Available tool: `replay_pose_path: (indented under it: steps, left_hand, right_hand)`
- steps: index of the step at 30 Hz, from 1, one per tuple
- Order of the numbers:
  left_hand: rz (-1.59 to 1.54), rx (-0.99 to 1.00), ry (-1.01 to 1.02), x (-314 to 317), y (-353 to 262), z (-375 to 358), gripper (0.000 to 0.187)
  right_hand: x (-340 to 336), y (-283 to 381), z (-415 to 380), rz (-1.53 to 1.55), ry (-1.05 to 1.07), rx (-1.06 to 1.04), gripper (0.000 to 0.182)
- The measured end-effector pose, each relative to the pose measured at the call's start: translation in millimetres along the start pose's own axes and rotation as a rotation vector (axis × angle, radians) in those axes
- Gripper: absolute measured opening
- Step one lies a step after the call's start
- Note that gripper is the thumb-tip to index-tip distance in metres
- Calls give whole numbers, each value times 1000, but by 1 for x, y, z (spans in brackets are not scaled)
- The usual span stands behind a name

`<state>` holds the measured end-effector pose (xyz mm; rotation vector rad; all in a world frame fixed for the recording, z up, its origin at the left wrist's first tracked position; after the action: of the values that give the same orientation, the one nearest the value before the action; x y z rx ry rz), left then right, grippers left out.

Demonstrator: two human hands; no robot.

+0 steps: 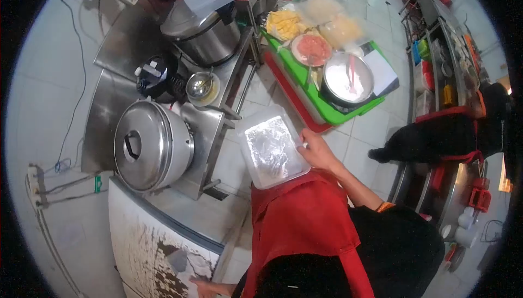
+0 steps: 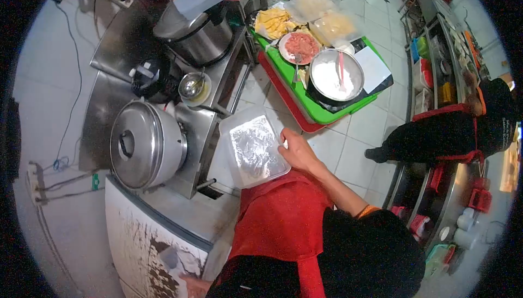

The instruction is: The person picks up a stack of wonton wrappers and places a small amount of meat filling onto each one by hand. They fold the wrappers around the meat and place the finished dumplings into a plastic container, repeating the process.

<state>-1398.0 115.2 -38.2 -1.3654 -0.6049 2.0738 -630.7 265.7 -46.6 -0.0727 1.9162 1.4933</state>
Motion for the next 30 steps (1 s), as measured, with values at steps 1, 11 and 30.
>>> replay_pose_path:
  steps: [1, 11, 30]
  left_hand:
    - [-29, 84, -38, 7, -28, -2, 49]
    - [-439, 669, -106, 100, -278, -114, 39]
    - [-429, 1205, 1806, 240, -583, -673, 20]
  right_hand:
    - [-4, 3, 12, 10, -50, -4, 26]
    - [-43, 15, 152, 53, -513, 181, 20]
    - [-255, -180, 279, -196, -1315, 453, 25]
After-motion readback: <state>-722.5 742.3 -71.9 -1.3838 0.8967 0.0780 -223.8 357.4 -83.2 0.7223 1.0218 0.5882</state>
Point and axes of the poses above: each hand's wrist, its own z-axis towards the middle knuckle, its own x-axis out of the palm, y = z × x, the point moved 8 cm from there along z, towards the middle knuckle, and after that the axes turned 12 degrees about -y, right-handed, at the moved point
